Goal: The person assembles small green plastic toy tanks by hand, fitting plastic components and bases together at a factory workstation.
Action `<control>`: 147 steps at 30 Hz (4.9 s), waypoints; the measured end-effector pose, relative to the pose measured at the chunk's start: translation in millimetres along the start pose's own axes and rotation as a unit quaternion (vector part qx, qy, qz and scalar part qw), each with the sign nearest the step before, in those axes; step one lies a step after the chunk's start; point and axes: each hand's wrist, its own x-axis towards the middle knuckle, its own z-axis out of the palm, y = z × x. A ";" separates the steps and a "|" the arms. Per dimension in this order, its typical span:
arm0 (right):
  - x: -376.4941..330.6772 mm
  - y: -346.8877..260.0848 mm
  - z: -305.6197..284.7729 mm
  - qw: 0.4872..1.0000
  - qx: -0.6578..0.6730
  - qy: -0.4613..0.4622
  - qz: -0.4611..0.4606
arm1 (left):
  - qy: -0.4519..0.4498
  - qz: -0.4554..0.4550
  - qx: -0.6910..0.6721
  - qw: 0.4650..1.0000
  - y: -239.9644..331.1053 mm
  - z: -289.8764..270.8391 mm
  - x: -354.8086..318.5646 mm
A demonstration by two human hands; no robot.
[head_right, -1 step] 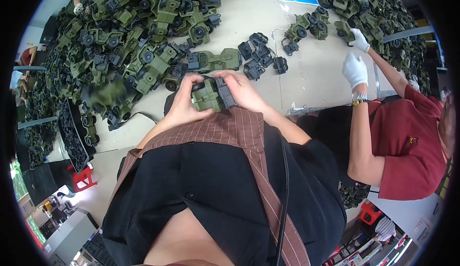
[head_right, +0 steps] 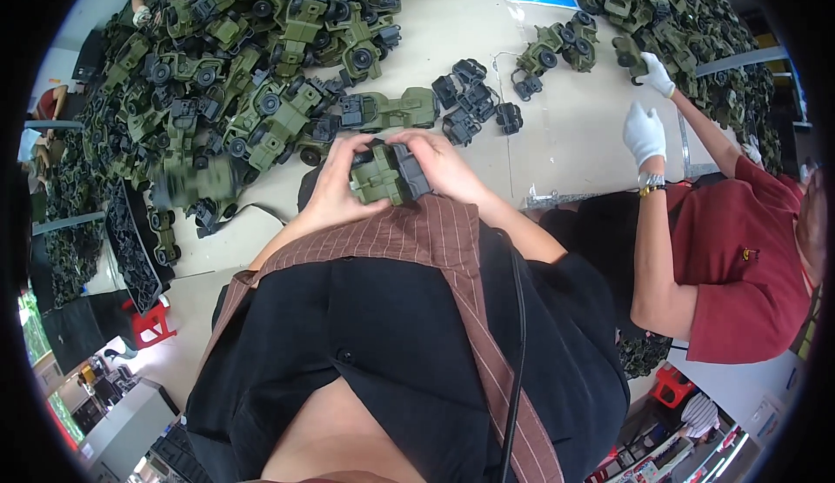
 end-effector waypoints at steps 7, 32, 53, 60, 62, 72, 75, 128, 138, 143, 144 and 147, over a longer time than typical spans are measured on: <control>-3.3 9.6 4.3 0.987 0.059 0.052 0.142 | -0.073 0.005 0.209 0.975 23.7 -1.3 10.0; 15.4 2.7 -26.1 0.972 0.186 0.088 0.110 | 0.197 0.136 0.322 0.916 -14.2 -110.1 58.5; 126.1 145.9 -228.3 0.777 -0.215 0.475 0.352 | 0.338 -0.231 0.367 0.835 -152.7 -155.1 -24.0; 118.9 187.3 -237.2 0.885 0.084 0.437 0.141 | 0.423 -0.123 0.345 0.829 -62.7 -109.0 13.8; 96.7 152.1 -211.0 0.846 0.442 0.279 0.101 | 0.393 -0.100 0.276 0.871 -63.4 -90.7 18.9; 13.2 78.0 -34.3 0.780 0.571 -0.166 0.192 | -0.044 -0.259 -0.583 0.769 -30.5 31.6 55.9; 3.7 64.7 -17.9 0.838 0.485 -0.158 0.195 | -0.038 -0.297 -0.620 0.725 -34.1 26.3 41.3; -5.3 -6.0 -14.8 0.916 -0.292 -0.047 -0.270 | 0.109 -0.221 -0.565 0.787 -4.5 -1.3 10.7; -7.4 -6.5 -12.8 0.912 -0.310 -0.056 -0.263 | 0.099 -0.229 -0.583 0.773 -2.6 -2.3 11.5; -8.7 -8.7 -13.3 0.908 -0.312 -0.080 -0.268 | 0.061 -0.246 -0.565 0.785 -0.9 -6.9 9.3; -9.1 -8.3 -13.3 0.911 -0.308 -0.089 -0.260 | 0.050 -0.258 -0.570 0.779 -0.6 -7.6 9.4; -10.8 -4.1 -12.8 0.919 -0.285 -0.097 -0.253 | 0.064 -0.278 -0.555 0.781 3.0 -7.4 8.7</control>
